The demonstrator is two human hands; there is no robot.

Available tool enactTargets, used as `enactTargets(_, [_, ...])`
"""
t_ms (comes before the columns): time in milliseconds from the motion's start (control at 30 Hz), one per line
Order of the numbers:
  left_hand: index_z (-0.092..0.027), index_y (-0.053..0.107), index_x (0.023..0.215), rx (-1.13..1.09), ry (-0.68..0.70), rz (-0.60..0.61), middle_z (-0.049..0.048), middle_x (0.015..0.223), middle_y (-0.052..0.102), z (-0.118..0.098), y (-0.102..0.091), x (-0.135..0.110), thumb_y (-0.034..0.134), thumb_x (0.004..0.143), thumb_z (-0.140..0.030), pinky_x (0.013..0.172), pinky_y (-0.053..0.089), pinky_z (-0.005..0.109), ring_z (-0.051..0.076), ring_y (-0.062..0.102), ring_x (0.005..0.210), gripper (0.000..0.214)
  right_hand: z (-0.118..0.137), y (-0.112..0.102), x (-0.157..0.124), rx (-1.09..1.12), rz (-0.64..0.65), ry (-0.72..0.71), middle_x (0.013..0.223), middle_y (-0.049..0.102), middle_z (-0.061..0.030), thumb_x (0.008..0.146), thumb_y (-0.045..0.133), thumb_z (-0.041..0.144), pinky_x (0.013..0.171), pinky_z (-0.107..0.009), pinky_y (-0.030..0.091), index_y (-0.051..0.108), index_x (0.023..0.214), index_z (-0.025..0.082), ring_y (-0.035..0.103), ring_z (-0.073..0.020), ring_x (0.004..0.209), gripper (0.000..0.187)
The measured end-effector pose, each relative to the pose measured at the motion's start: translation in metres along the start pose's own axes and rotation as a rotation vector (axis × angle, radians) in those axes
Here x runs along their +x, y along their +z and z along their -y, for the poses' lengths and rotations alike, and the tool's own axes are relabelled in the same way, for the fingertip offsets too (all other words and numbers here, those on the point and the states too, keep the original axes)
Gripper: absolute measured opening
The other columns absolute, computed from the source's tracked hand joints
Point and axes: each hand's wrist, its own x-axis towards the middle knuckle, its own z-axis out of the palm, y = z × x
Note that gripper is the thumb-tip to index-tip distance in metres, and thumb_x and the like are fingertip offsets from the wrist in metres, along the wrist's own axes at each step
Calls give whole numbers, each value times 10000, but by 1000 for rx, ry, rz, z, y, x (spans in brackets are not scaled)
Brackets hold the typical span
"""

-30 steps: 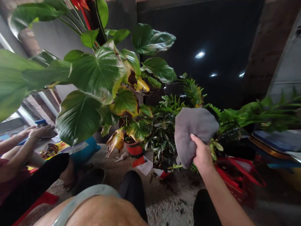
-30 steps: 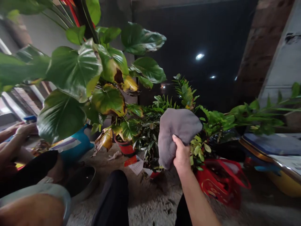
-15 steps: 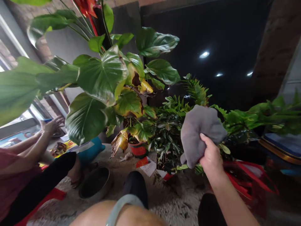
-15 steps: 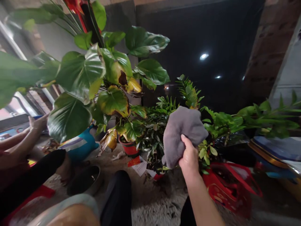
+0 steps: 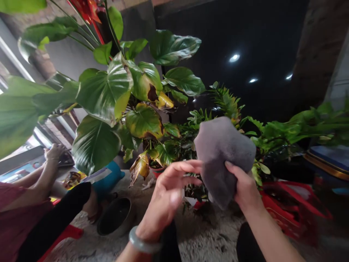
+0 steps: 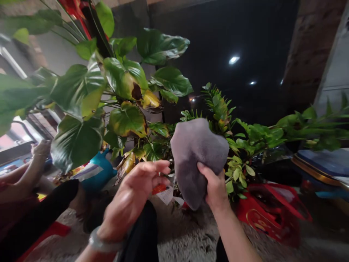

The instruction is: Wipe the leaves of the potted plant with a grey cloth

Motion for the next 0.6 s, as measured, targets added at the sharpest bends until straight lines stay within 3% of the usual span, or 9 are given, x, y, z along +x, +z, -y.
enactTargets(100, [-180, 696, 806, 44, 69, -142, 73, 984, 706, 6, 2, 31, 805, 571, -310, 711, 502, 318, 247, 629, 915, 290, -10, 2, 7, 68, -41, 176, 761, 770, -38, 465, 780, 332, 719, -399, 579, 717, 804, 178, 720, -304, 814, 378])
enactTargets(200, [-180, 690, 747, 116, -58, -406, 32, 804, 680, 34, -22, 60, 757, 571, -229, 675, 453, 266, 177, 606, 814, 195, -39, -26, -19, -101, -46, 382, 725, 770, -75, 464, 801, 380, 685, -414, 574, 733, 778, 159, 717, -332, 788, 390])
enactTargets(267, [-189, 705, 750, 140, -147, -468, 28, 788, 681, 56, -42, 73, 738, 587, -193, 677, 441, 262, 172, 604, 812, 167, -51, -44, -42, -219, -26, 435, 749, 775, -85, 486, 805, 420, 673, -396, 570, 739, 761, 168, 717, -334, 800, 379])
enactTargets(367, [-181, 704, 703, 41, -211, -375, 34, 758, 695, 81, -61, 82, 745, 592, -203, 685, 462, 284, 183, 621, 772, 121, -42, -39, -60, -285, 89, 424, 757, 772, -90, 486, 813, 448, 646, -383, 554, 736, 764, 173, 709, -331, 774, 398])
enactTargets(500, [-182, 700, 683, -136, -253, -106, 69, 754, 737, 96, -63, 85, 734, 636, -242, 799, 511, 370, 275, 670, 885, 83, -20, 21, -37, -180, 257, 196, 740, 755, -59, 473, 811, 406, 684, -356, 523, 724, 775, 167, 684, -291, 760, 395])
enactTargets(600, [-192, 732, 778, -201, -333, -66, 94, 881, 766, 101, -66, 82, 656, 719, -263, 928, 483, 427, 321, 648, 1049, 119, -31, 43, -21, -194, 347, 201, 657, 722, -49, 504, 754, 374, 677, -356, 503, 714, 700, 161, 662, -274, 703, 293])
